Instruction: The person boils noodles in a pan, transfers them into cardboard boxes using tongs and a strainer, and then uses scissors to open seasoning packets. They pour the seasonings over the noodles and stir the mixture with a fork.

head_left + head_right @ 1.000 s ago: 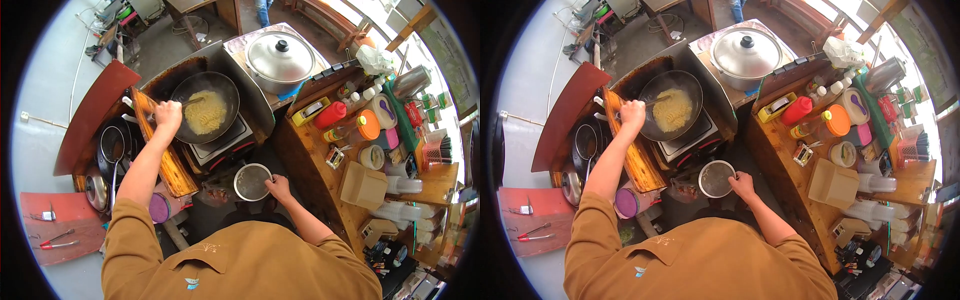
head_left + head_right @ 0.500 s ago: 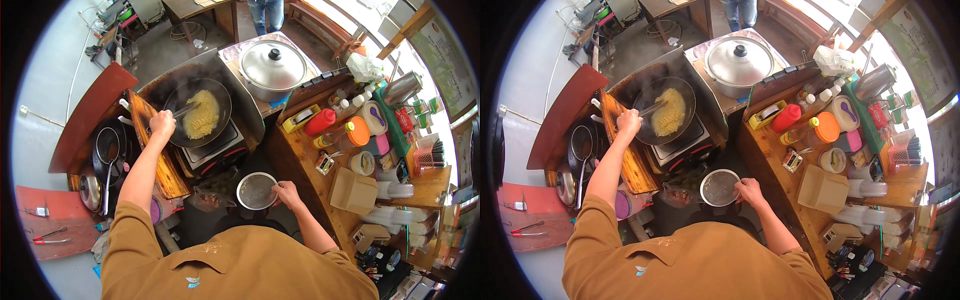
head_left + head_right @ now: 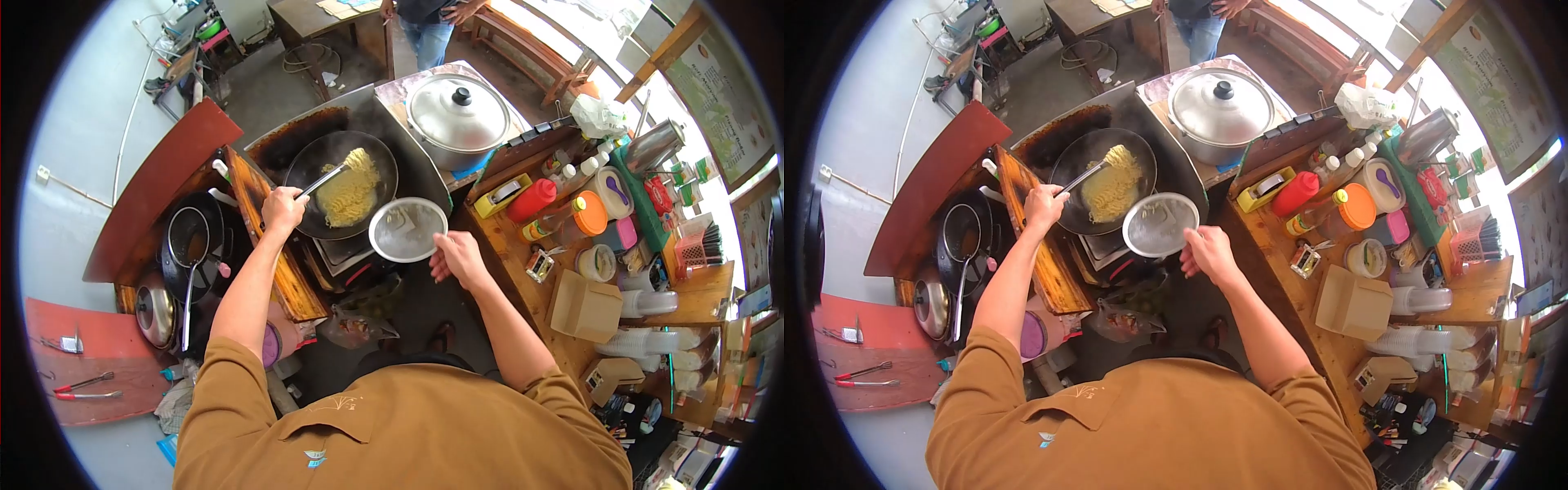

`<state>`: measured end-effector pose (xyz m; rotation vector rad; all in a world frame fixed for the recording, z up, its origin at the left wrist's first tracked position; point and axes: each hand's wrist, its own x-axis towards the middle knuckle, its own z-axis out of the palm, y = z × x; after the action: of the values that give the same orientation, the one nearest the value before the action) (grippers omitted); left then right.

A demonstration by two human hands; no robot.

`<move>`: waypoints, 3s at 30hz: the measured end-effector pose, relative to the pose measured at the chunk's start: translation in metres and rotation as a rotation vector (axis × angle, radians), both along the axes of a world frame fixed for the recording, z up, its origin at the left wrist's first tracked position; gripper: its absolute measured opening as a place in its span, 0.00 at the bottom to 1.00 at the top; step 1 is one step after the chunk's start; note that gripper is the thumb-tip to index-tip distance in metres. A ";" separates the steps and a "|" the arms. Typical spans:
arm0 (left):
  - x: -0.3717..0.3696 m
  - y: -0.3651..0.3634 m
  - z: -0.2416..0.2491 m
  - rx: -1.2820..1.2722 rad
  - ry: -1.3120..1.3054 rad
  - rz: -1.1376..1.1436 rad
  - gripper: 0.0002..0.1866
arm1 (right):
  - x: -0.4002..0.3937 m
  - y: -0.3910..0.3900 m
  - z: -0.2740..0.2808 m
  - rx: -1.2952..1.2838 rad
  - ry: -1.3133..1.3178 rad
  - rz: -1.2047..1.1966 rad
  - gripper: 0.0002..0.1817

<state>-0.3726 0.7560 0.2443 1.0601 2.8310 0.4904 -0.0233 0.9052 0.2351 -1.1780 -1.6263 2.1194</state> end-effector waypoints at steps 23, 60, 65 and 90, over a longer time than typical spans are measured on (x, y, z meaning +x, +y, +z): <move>-0.006 0.002 0.101 -0.193 0.978 -0.629 0.06 | -0.192 0.041 -0.057 0.225 -0.156 0.117 0.16; -0.048 -0.031 0.030 -0.230 0.430 -0.113 0.08 | -0.189 0.067 -0.016 0.103 -0.013 -0.072 0.14; -0.035 -0.052 0.065 -0.145 0.397 -0.009 0.08 | -0.186 0.069 -0.023 0.128 -0.039 -0.048 0.13; 0.002 -0.038 0.129 -0.205 0.878 -0.454 0.06 | -0.214 0.023 -0.041 0.146 -0.040 0.111 0.14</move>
<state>-0.3703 0.7180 0.3732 2.2013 2.9715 -0.4064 -0.2372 0.9281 0.1945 -1.1157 -1.8694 2.0120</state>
